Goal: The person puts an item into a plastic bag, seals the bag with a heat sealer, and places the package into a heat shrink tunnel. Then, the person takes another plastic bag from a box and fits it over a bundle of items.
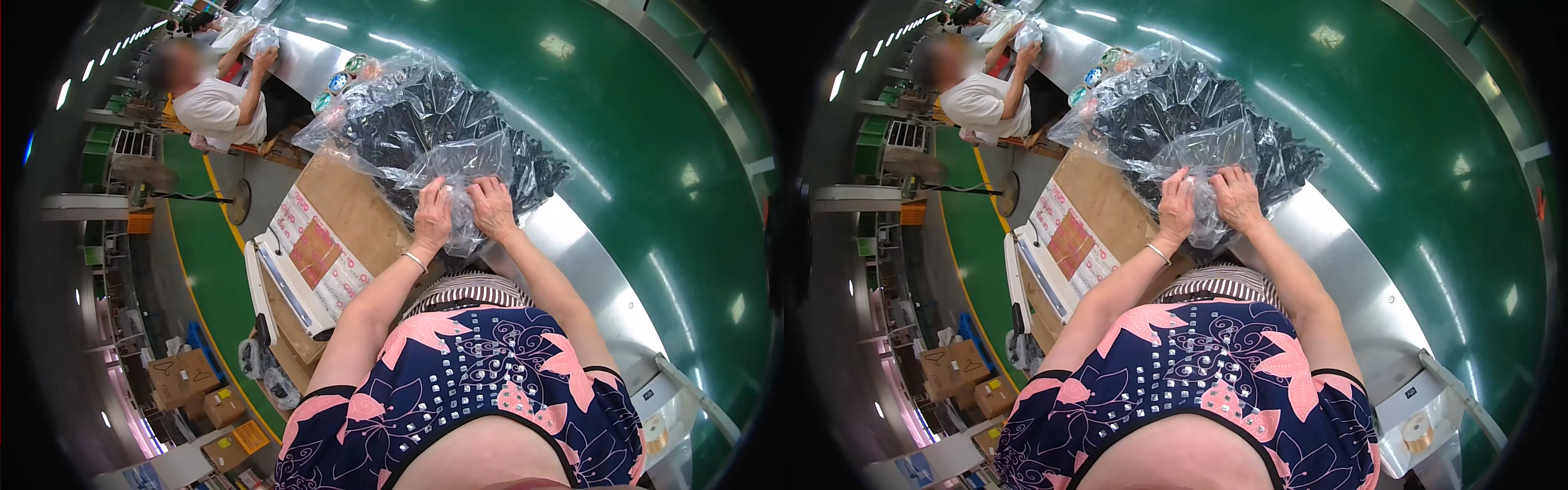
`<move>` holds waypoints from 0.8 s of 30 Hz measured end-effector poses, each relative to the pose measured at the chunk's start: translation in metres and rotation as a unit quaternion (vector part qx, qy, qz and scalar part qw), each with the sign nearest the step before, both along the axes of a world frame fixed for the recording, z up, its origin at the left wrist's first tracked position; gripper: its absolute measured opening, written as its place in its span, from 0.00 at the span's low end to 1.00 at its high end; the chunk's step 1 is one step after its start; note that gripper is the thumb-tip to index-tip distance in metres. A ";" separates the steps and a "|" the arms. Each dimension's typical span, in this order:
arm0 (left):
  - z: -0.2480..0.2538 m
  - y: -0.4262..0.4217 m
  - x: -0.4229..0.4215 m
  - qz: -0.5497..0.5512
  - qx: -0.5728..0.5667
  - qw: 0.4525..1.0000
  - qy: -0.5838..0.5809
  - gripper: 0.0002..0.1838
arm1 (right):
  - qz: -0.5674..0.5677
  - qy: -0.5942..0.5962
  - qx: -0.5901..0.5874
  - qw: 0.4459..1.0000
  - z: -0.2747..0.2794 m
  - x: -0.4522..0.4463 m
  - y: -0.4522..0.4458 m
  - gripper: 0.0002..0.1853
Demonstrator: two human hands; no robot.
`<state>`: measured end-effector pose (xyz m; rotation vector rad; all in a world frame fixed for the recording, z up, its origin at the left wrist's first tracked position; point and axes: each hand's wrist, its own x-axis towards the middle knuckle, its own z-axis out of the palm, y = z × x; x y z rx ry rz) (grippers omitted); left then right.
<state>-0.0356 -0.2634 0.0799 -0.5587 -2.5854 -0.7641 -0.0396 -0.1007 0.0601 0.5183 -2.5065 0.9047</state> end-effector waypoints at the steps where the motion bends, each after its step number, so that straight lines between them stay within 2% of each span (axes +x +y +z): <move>1: 0.000 0.000 0.000 0.000 -0.001 1.000 0.000 0.12 | 0.001 0.000 -0.001 1.000 0.001 0.000 0.000 0.15; 24: 0.000 0.000 0.003 0.002 -0.020 1.000 -0.004 0.15 | 0.006 -0.010 -0.001 1.000 -0.002 0.001 0.000 0.15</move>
